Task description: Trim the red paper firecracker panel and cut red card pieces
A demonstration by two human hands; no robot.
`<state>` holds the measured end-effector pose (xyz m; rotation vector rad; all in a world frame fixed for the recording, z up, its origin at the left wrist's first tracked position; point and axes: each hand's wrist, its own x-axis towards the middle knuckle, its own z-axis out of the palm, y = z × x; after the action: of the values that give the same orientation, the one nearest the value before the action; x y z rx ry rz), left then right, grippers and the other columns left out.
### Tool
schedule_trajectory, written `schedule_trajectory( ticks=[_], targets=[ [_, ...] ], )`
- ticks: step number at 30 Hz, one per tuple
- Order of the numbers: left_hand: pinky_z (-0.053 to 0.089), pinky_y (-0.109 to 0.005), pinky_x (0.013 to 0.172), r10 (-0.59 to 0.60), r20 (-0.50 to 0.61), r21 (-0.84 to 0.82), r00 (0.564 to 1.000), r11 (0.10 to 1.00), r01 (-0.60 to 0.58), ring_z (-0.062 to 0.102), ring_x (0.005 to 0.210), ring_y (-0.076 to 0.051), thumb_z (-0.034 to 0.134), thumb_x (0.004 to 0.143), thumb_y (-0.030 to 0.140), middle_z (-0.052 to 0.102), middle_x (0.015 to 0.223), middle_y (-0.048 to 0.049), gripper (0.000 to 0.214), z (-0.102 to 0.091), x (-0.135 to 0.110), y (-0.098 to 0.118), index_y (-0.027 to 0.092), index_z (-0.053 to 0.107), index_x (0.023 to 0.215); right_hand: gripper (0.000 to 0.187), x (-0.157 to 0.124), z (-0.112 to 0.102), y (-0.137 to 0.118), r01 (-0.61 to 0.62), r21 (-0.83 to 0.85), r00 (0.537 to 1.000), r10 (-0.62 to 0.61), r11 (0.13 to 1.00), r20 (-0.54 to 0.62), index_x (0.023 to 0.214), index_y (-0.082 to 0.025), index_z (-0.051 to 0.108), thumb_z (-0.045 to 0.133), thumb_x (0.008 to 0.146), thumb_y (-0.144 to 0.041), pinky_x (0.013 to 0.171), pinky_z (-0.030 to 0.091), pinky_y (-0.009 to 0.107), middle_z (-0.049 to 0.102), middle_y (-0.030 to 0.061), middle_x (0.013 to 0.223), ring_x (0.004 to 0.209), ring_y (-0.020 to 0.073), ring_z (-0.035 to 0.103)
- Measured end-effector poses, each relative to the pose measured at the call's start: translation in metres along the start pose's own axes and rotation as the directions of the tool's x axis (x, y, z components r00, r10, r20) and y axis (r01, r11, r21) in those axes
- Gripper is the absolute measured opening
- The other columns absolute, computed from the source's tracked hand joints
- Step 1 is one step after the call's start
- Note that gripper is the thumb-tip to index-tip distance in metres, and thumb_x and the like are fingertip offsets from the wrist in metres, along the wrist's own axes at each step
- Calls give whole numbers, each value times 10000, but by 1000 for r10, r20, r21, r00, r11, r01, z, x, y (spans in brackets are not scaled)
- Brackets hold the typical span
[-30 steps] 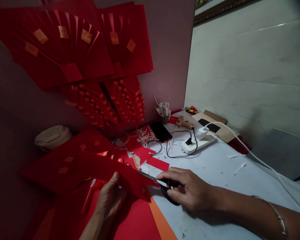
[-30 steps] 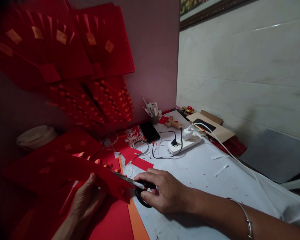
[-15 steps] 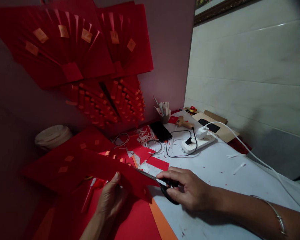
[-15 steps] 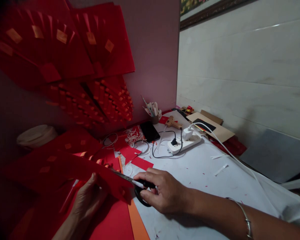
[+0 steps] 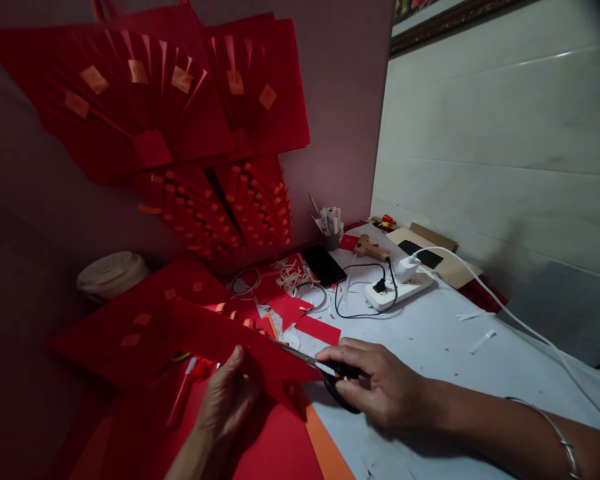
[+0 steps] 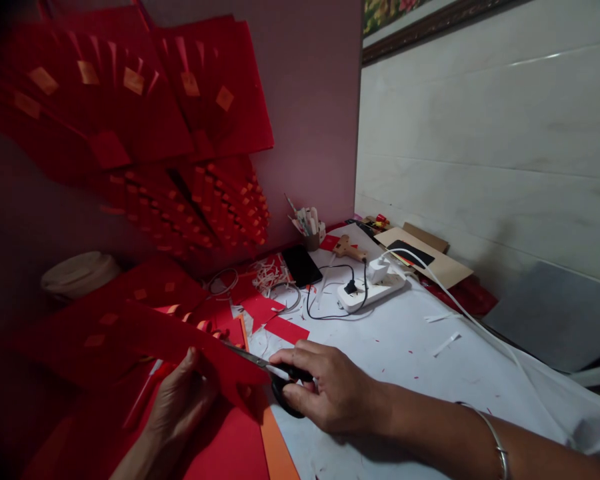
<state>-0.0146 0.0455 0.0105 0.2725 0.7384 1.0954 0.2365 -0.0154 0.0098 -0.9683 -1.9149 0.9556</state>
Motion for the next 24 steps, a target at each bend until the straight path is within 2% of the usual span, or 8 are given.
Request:
schedule_trajectory(
  ticks=[8,13,24],
  targets=[
    [615,-239,712,18,-73,9,997,1000,-17,764,726,-196,473,865,6,799,741,-87,349,7,0,0,156,752,720,383,0,2,2,17,-17,1000,-17,1000,-9,1200,-218,640,565,833,-141,627,421,271,537,2,810,671,145,496],
    [616,-247,715,39,-134,2,990,999,-39,759,713,-187,425,870,-4,794,734,-89,375,10,-1,-1,148,742,739,402,0,2,1,5,-15,1000,-5,1000,-8,1210,-208,638,572,820,-138,627,432,269,557,15,834,696,152,511],
    [610,-243,742,30,-77,-14,997,999,-32,767,771,-205,450,860,-2,804,785,-100,355,6,0,-2,150,753,755,395,0,5,3,9,-19,1000,-10,1000,-26,1221,-210,629,566,836,-151,632,436,276,537,7,826,679,147,500]
  ],
)
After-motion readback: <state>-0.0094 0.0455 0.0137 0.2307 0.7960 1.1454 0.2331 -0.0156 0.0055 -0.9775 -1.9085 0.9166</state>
